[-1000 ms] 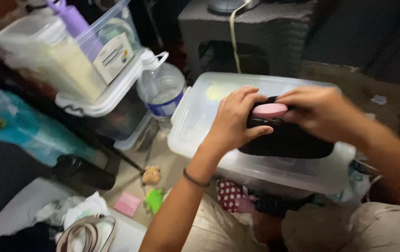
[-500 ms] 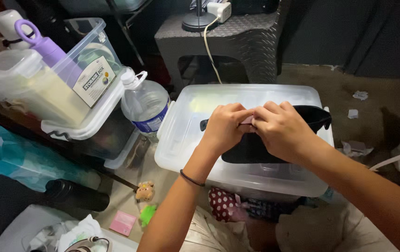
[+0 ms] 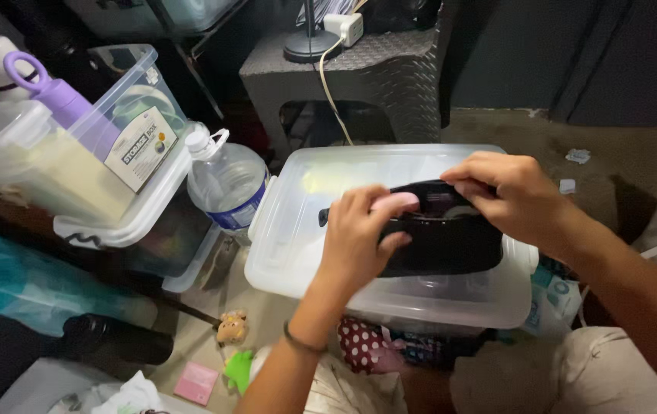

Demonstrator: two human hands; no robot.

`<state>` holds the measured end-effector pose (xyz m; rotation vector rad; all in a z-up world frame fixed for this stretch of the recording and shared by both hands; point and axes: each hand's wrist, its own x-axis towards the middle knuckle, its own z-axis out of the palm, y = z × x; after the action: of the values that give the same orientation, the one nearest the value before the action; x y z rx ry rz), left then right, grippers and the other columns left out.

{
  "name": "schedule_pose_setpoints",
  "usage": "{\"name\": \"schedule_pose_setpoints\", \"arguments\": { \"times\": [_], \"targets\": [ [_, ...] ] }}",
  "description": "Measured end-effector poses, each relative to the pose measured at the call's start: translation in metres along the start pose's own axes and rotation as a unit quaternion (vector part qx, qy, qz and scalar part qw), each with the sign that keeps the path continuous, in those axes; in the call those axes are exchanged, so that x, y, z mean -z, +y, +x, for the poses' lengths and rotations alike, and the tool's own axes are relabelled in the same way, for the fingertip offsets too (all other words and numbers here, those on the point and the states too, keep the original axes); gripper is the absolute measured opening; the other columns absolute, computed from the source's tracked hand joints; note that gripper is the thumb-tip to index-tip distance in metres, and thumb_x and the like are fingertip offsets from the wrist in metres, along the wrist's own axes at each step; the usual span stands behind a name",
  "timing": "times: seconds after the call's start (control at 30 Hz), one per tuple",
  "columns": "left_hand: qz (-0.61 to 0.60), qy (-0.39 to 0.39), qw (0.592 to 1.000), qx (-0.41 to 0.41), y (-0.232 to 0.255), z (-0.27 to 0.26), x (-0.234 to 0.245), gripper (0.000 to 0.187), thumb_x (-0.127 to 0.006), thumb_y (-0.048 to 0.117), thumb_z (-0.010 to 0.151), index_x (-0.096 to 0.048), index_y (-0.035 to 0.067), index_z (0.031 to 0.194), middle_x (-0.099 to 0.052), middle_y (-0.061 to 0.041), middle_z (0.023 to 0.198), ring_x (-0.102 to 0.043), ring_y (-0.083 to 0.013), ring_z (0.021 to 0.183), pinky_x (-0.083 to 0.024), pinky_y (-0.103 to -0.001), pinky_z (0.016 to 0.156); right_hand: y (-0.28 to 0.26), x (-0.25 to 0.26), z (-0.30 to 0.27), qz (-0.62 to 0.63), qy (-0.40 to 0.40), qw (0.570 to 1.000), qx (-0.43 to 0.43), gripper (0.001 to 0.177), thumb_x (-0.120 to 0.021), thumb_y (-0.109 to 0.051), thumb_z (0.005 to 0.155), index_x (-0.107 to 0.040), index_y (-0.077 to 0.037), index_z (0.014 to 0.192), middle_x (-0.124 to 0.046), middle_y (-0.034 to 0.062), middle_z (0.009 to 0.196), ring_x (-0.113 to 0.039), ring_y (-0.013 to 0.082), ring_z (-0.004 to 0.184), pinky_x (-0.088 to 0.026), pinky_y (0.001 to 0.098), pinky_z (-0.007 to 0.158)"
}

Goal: The person packs makeup brushes and a small black pouch into a larger beige handbag, then attaches a shoulder strap to the handbag. The person handles brushes, a pouch, and the handbag while sitting on the floor.

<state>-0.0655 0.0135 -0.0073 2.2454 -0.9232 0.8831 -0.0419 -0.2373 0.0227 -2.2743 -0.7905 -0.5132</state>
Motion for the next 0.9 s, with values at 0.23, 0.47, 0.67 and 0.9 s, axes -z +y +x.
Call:
{"name": "schedule_pose_setpoints", "arguments": {
  "times": [0.23,0.47,0.67,0.9],
  "targets": [
    [0.027,0.009,1.0,-0.012,0.02,-0.029,-0.002,0.014,-0.075,0.009,0.091,-0.069,0.01,0.104,-0.067,-0.003,0.106,-0.064,-0.0249,0.109,-0.042,-0.041,0.096,-0.011,-0.016,0.034,0.041,-0.106,0.993,0.011,0.023,-0.069,-0.009,0.085,-0.076,-0.003,0.106,-0.078,0.0129,0.097,-0.077,0.0237,0.083,-0.06,0.0351,0.074],
    [0.037,-0.004,0.999,-0.03,0.023,-0.053,-0.003,0.021,-0.072,0.007,0.085,-0.071,0.006,0.106,-0.069,-0.003,0.107,-0.064,-0.0234,0.107,-0.042,-0.041,0.097,-0.025,-0.042,0.066,-0.03,-0.209,0.977,-0.014,0.04,-0.074,-0.033,0.088,-0.07,-0.01,0.12,-0.075,0.0158,0.1,-0.072,0.0353,0.09,-0.055,0.0436,0.078],
    [0.024,0.014,0.999,0.015,0.012,-0.038,-0.005,0.017,-0.077,0.013,0.09,-0.072,0.009,0.106,-0.069,-0.001,0.109,-0.064,-0.0223,0.109,-0.04,-0.04,0.098,-0.013,-0.052,0.082,-0.045,-0.239,0.97,-0.002,0.03,-0.069,-0.017,0.084,-0.065,-0.009,0.113,-0.074,0.0132,0.097,-0.072,0.0347,0.089,-0.056,0.045,0.076],
    [0.043,0.013,0.994,0.097,-0.007,-0.023,0.002,0.033,-0.085,0.029,0.079,-0.071,0.013,0.105,-0.056,-0.01,0.134,-0.049,-0.034,0.126,-0.036,-0.046,0.104,0.003,-0.052,0.081,-0.034,-0.313,0.945,-0.087,0.05,-0.066,-0.005,0.08,-0.054,-0.016,0.127,-0.075,0.016,0.093,-0.072,0.0353,0.09,-0.055,0.0468,0.076]
  ]
}}
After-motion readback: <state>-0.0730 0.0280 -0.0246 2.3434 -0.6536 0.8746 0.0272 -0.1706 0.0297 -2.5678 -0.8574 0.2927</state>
